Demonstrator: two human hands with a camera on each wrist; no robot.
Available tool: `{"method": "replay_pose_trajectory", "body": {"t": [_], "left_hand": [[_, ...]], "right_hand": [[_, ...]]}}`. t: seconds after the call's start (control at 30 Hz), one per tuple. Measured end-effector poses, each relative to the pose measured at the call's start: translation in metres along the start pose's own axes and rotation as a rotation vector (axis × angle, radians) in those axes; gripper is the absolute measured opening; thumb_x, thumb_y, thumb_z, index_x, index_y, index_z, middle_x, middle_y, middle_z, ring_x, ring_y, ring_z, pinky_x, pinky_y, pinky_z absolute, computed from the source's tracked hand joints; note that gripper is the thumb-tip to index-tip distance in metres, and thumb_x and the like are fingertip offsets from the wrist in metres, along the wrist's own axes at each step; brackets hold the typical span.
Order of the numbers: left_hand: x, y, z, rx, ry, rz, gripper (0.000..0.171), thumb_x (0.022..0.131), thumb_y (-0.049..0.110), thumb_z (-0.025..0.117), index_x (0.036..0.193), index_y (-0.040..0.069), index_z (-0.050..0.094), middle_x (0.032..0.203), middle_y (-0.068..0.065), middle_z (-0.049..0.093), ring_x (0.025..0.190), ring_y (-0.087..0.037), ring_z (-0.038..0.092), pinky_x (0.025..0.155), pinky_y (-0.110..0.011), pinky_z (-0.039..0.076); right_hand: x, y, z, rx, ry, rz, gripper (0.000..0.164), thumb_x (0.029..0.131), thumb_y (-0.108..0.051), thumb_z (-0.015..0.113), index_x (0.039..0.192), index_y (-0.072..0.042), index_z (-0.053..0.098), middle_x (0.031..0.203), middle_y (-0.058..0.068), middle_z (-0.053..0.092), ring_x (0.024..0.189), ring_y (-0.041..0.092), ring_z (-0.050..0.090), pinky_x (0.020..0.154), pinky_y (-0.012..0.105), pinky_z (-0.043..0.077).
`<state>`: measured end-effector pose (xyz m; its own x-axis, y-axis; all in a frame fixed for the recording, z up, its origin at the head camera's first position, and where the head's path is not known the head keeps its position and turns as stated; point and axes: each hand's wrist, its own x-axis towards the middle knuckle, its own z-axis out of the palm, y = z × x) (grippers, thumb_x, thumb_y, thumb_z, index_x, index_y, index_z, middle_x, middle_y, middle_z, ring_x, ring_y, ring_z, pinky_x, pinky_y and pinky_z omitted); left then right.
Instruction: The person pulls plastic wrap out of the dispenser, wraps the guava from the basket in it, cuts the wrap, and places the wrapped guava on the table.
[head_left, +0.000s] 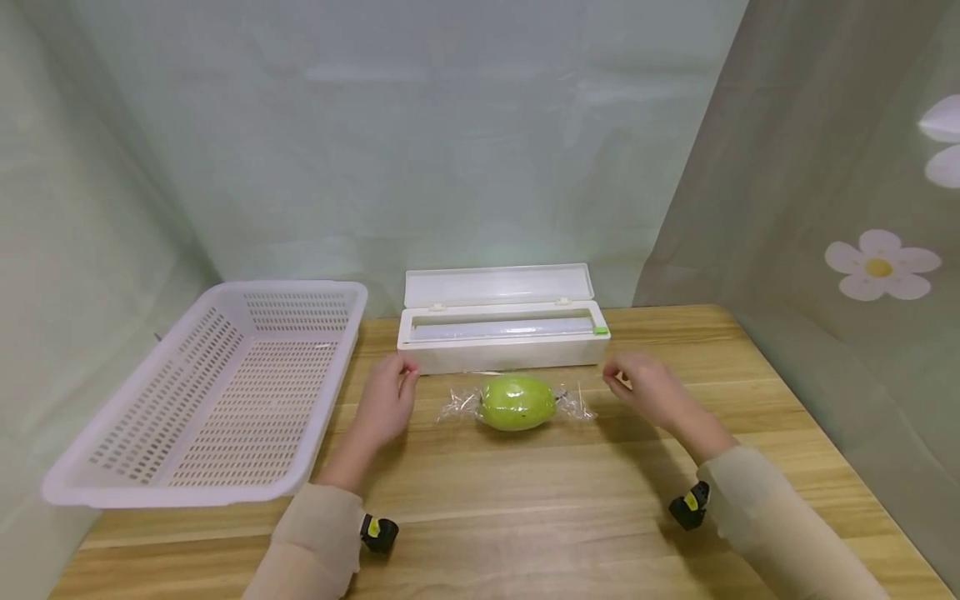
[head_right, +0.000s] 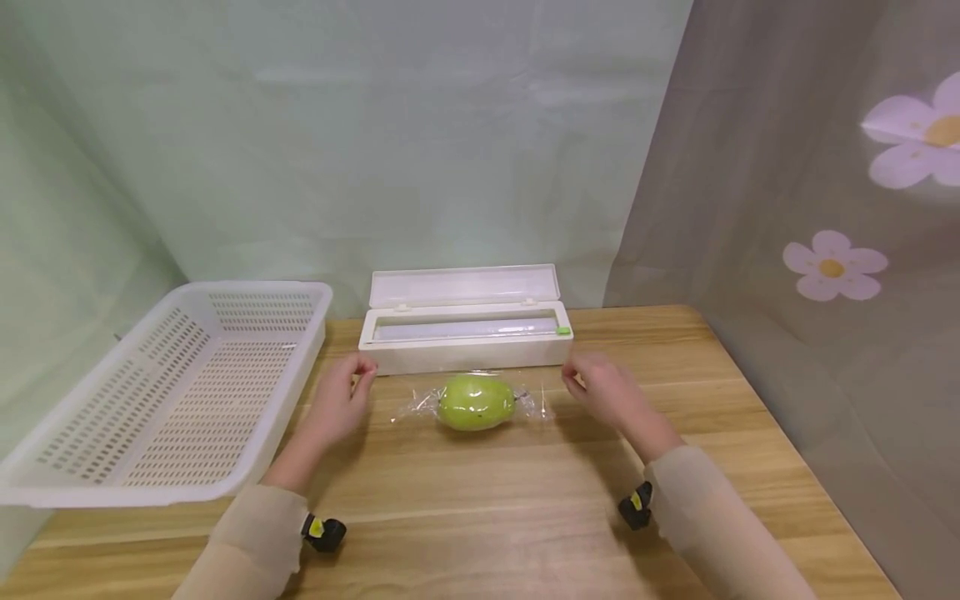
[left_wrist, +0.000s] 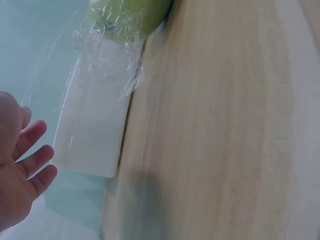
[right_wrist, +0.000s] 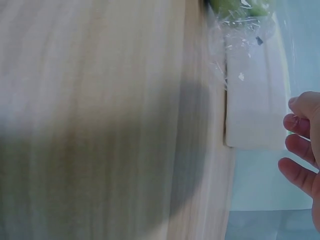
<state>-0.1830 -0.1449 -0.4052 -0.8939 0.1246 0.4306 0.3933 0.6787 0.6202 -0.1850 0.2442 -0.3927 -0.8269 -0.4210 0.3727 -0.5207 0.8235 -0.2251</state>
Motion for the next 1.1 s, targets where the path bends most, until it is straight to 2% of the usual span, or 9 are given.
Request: {"method": "replay_pose_trajectory", "body": {"t": [0.17, 0.33, 0.53, 0.67, 0.8, 1.1], "left_hand": [[-0.007, 0.002, -0.003, 0.008, -0.057, -0.010, 0.005, 0.092, 0.003, 0.053, 0.089, -0.001, 0.056, 0.088, -0.015, 0.057, 0.090, -0.032, 0.054, 0.085, -0.045, 0.043], [-0.013, 0.002, -0.003, 0.059, -0.111, -0.015, 0.004, 0.091, 0.003, 0.054, 0.092, 0.002, 0.057, 0.092, -0.016, 0.059, 0.096, -0.034, 0.054, 0.089, -0.048, 0.044], [-0.017, -0.002, -0.001, 0.131, -0.166, 0.032, 0.004, 0.089, 0.000, 0.055, 0.087, 0.003, 0.057, 0.088, -0.012, 0.059, 0.094, -0.032, 0.053, 0.087, -0.046, 0.042], [-0.019, -0.006, 0.001, 0.173, -0.187, 0.059, 0.007, 0.086, -0.002, 0.058, 0.085, 0.005, 0.057, 0.086, -0.009, 0.057, 0.091, -0.030, 0.053, 0.085, -0.044, 0.043], [-0.020, -0.007, 0.002, 0.198, -0.219, 0.056, 0.009, 0.088, 0.000, 0.058, 0.084, 0.008, 0.055, 0.087, -0.009, 0.056, 0.091, -0.029, 0.054, 0.084, -0.044, 0.044], [-0.021, -0.006, 0.002, 0.217, -0.213, 0.072, 0.006, 0.087, 0.002, 0.061, 0.085, 0.007, 0.058, 0.092, -0.012, 0.059, 0.094, -0.032, 0.057, 0.085, -0.046, 0.047]], "right_hand": [[-0.005, 0.000, 0.003, -0.007, -0.021, -0.008, 0.003, 0.083, -0.004, 0.067, 0.084, -0.007, 0.066, 0.083, 0.003, 0.066, 0.079, 0.018, 0.062, 0.070, 0.034, 0.053], [-0.009, -0.001, 0.006, -0.017, -0.031, -0.022, 0.007, 0.083, -0.003, 0.067, 0.082, -0.010, 0.065, 0.081, 0.002, 0.065, 0.079, 0.017, 0.060, 0.069, 0.033, 0.053], [-0.011, -0.001, 0.009, -0.042, -0.070, -0.033, 0.004, 0.084, -0.005, 0.066, 0.083, -0.009, 0.065, 0.083, 0.002, 0.066, 0.080, 0.018, 0.062, 0.069, 0.033, 0.054], [-0.011, -0.004, 0.012, -0.053, -0.042, -0.085, 0.008, 0.079, -0.002, 0.070, 0.082, -0.008, 0.065, 0.079, 0.002, 0.066, 0.076, 0.016, 0.062, 0.067, 0.031, 0.054], [-0.012, -0.003, 0.016, -0.062, -0.020, -0.129, 0.009, 0.076, -0.002, 0.071, 0.081, -0.007, 0.065, 0.078, 0.001, 0.065, 0.073, 0.015, 0.060, 0.065, 0.031, 0.054], [-0.011, -0.005, 0.017, -0.043, -0.103, -0.048, 0.007, 0.081, -0.008, 0.071, 0.087, -0.010, 0.068, 0.084, 0.000, 0.067, 0.079, 0.016, 0.063, 0.071, 0.033, 0.055]]}}
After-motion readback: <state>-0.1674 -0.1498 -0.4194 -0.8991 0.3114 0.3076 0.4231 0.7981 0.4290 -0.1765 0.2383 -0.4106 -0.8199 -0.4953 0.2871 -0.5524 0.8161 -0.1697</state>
